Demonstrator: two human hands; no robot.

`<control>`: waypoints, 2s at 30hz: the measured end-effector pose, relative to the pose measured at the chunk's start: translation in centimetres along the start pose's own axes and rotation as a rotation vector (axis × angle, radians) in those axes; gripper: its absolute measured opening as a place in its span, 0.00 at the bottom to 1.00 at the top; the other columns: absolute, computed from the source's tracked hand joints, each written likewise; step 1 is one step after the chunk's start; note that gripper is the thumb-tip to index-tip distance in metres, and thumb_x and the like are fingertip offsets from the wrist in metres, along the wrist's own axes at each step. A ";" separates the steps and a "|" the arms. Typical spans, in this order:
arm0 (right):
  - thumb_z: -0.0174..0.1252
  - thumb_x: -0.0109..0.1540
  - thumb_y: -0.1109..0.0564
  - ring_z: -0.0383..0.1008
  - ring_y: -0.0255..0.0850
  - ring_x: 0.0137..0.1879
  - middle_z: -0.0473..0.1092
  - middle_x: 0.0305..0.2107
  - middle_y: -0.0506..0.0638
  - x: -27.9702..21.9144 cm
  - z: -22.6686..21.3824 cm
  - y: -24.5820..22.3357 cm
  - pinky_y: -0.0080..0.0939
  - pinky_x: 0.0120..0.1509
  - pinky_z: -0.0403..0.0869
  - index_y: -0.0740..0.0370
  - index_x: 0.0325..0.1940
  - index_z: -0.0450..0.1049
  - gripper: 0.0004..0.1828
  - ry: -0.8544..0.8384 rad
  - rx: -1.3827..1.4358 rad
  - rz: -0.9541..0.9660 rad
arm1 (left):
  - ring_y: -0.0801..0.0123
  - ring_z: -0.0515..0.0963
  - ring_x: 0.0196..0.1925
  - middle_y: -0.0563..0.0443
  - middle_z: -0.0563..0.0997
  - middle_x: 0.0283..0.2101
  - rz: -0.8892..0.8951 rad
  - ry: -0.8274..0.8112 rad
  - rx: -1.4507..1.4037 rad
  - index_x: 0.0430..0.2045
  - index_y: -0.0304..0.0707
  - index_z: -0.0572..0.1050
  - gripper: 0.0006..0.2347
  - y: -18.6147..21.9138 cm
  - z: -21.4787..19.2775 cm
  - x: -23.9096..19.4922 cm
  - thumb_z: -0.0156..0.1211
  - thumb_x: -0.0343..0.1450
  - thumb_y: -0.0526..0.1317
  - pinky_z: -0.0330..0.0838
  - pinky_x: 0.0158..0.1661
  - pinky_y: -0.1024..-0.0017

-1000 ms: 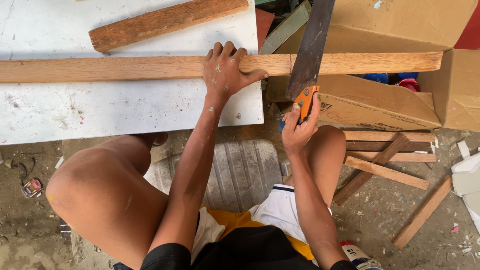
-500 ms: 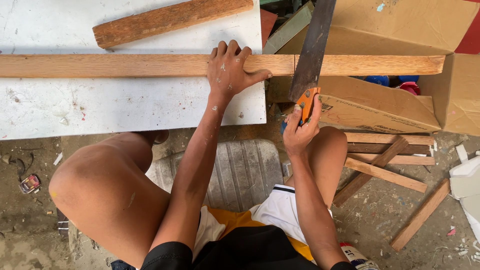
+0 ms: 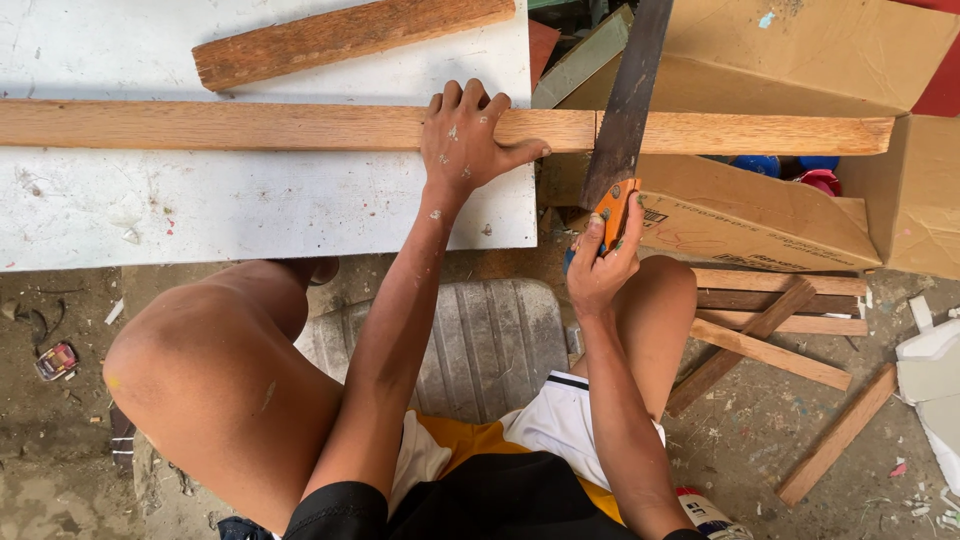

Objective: A person uses a hand saw to cut through a wooden plank placed on a workbench.

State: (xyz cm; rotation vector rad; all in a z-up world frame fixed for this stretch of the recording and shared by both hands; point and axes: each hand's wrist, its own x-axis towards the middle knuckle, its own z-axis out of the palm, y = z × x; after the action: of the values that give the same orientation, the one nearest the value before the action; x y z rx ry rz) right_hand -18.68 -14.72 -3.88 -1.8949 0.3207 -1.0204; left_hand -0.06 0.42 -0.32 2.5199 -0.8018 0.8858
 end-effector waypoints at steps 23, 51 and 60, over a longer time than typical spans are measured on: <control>0.55 0.63 0.67 0.77 0.50 0.42 0.73 0.49 0.72 -4.5 -13.8 -16.3 0.49 0.56 0.78 0.71 0.80 0.48 0.42 -0.189 0.166 0.634 | 0.55 0.70 0.34 0.49 0.73 0.34 0.004 0.041 -0.011 0.28 0.46 0.79 0.32 -0.5 0.9 -0.5 0.54 0.65 0.77 0.66 0.32 0.61; 0.40 0.78 0.55 0.74 0.35 0.29 0.74 0.29 0.61 4.0 -1.6 -6.2 0.30 0.31 0.79 0.70 0.77 0.52 0.24 -0.242 0.055 0.227 | 0.56 0.74 0.40 0.52 0.70 0.33 -0.123 -0.137 -0.135 0.34 0.48 0.80 0.31 -0.3 0.4 -0.8 0.64 0.59 0.75 0.70 0.48 0.56; 0.52 0.70 0.48 0.72 0.42 0.23 0.75 0.27 0.57 -13.6 -21.2 -11.8 0.42 0.23 0.73 0.65 0.48 0.74 0.17 -0.174 -0.066 0.754 | 0.56 0.68 0.36 0.51 0.71 0.35 -0.033 0.037 -0.040 0.29 0.45 0.78 0.33 -0.4 1.0 -0.8 0.51 0.66 0.78 0.64 0.35 0.60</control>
State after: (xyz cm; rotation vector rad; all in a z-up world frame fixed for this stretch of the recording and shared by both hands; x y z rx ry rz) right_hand -45.39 -13.34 3.51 -1.6815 0.8880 -0.3382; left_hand 0.14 0.57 -1.66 2.4678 -0.7561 0.8942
